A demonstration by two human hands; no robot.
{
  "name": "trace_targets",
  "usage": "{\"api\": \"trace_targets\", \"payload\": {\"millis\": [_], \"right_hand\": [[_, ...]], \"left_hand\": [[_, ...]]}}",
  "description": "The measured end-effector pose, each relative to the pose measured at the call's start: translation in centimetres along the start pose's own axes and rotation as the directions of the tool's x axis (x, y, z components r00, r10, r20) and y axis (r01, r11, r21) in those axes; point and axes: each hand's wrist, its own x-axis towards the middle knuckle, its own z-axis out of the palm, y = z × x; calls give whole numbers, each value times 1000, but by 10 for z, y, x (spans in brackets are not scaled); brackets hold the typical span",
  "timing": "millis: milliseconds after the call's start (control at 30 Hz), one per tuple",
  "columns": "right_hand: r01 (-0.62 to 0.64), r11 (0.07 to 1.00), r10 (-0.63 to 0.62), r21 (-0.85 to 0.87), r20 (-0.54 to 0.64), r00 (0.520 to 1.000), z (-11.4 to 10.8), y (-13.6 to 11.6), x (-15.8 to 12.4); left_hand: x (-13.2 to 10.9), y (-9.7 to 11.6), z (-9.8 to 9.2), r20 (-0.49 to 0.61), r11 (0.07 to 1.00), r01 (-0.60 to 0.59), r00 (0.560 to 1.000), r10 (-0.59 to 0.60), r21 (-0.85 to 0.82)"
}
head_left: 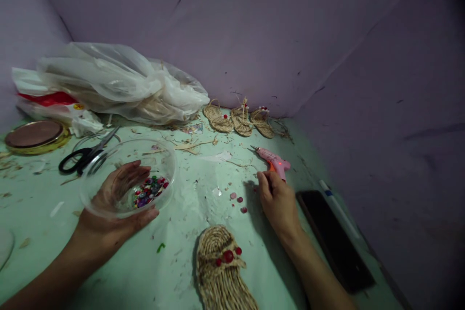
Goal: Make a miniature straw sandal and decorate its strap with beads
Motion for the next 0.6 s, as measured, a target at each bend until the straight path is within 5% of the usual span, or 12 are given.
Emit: {"api": "trace_targets", "payload": {"millis": [133,400,600], "right_hand": [[30,999,-31,22,62,998,0,-10,-7],[301,859,-167,-414,329,929,16,-42,-20],[383,815,-219,-435,380,899,25,-42,-16]], "left_hand": [[-1,0,0,-5,1000,13,1000,-13,6],[0,5,1,-7,1000,25,1000,-25,-16],[2,10,2,-41,999,40,998,-39,16]]}}
